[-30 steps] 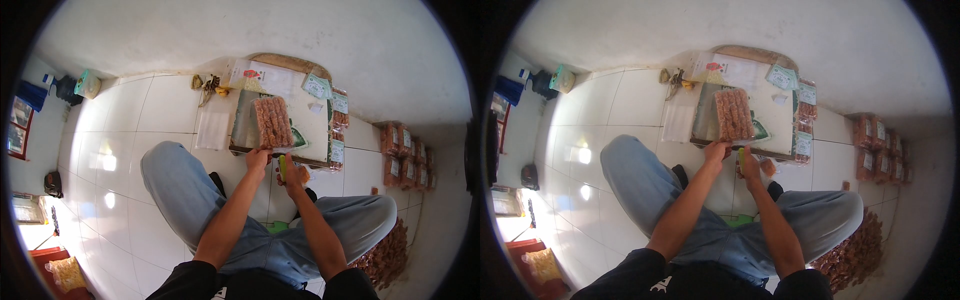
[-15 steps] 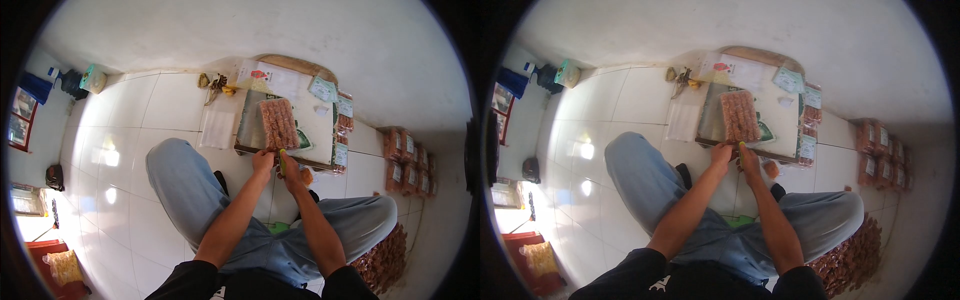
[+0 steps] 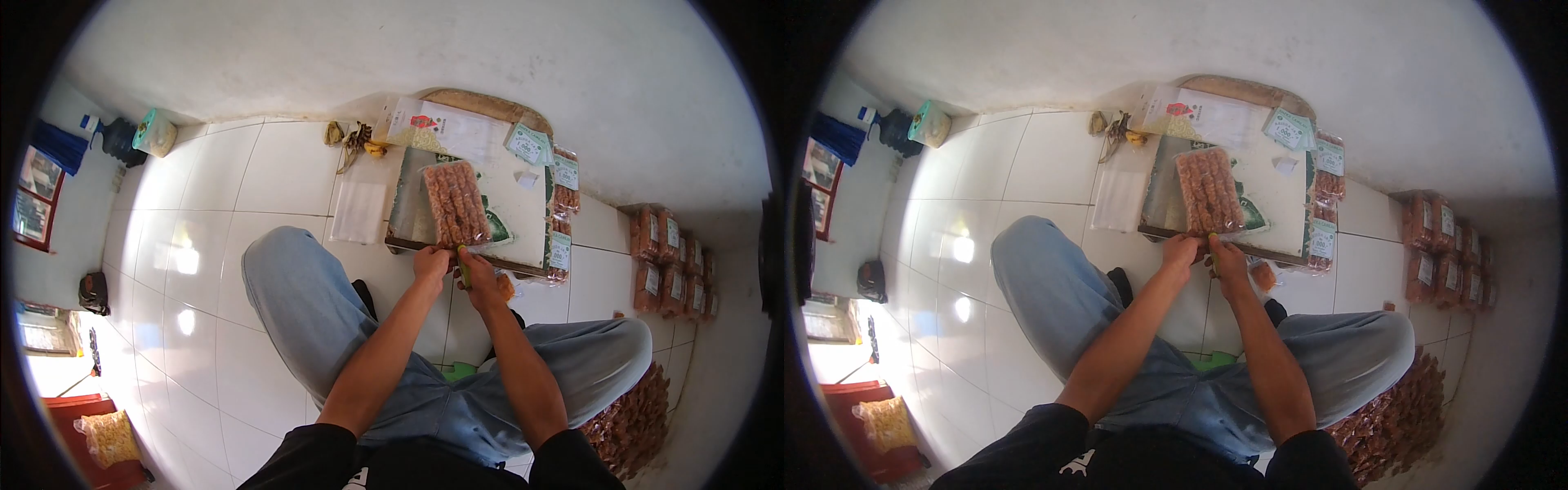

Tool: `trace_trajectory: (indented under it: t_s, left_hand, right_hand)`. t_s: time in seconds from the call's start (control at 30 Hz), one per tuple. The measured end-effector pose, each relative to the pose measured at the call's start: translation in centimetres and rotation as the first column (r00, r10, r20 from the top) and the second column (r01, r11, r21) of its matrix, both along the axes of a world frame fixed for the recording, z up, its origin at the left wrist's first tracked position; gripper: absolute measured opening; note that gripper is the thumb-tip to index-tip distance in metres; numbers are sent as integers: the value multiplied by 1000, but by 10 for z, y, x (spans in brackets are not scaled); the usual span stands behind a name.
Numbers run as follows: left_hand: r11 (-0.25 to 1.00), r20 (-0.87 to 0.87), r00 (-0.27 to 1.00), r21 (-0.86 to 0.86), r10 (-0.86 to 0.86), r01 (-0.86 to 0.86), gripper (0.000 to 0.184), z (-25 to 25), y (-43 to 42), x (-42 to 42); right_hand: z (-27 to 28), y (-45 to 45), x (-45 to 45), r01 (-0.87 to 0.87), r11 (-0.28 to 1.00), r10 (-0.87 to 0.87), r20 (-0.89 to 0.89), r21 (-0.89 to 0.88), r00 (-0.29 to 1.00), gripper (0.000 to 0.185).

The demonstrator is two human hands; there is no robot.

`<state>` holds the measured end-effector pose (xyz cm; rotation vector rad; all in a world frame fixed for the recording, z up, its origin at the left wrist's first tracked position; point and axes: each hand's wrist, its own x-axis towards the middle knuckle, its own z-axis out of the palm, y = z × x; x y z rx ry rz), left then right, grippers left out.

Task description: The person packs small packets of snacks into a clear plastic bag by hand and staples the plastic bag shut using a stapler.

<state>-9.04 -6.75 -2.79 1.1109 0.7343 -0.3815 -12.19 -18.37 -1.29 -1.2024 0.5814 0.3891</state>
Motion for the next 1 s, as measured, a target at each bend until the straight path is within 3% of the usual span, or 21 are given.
trace_trajectory:
  t_s: [0.27, 0.37, 0.43, 0.47, 0.53, 0.67, 0.73, 0.77, 0.83, 0.9, 0.97, 1.0]
  left_hand:
    - [999, -16, 1000, -32, -10, 9, 14, 6, 3, -5]
    - [999, -25, 999, -7, -39, 39, 16, 14, 10, -6]
    - [996, -61, 995, 25, -81, 82, 22, 19, 14, -3]
    - [995, -63, 994, 31, -89, 91, 22, 21, 16, -2]
    - [999, -82, 996, 3, -44, 45, 27, 26, 21, -2]
    - [999, -92, 995, -17, -30, 28, 32, 27, 31, -1]
    - [989, -82, 997, -150, 3, -15, 35, 32, 34, -2]
    - [990, -82, 997, -141, -5, -7, 35, 33, 34, -2]
    - [985, -85, 996, -171, -4, -11, 36, 29, 36, -1]
    - [995, -29, 999, -93, -40, 37, 39, 25, 34, -2]
    - [997, 26, 996, -13, -81, 81, 42, 22, 33, -4]
    - [998, 40, 997, 12, -61, 61, 45, 22, 32, -4]
  right_hand:
    - [11, 1, 1, -20, 994, 12, -69, -107, 998, 30]
    - [27, -8, 9, -143, 984, 124, -169, -106, 978, 32]
    - [29, -26, 14, -340, 933, 307, -232, -116, 923, 35]
    - [32, -35, 16, -332, 937, 301, -231, -109, 925, 35]
    - [41, -52, 19, -503, 837, 431, -308, -214, 848, 39]
    - [30, -82, 32, -476, 812, 347, -377, -337, 859, 49]
    - [0, -91, 37, -249, 665, 277, -77, -705, 958, 49]
    - [-8, -92, 36, -243, 673, 270, -75, -698, 960, 49]
    - [-8, -86, 32, 54, 441, 320, 213, -896, 923, 48]
    - [-2, -79, 31, 93, 380, 308, 221, -920, 926, 50]
    - [5, -72, 30, 125, 187, 309, 179, -974, 934, 52]
    - [2, -71, 30, 125, 194, 302, 181, -973, 936, 52]
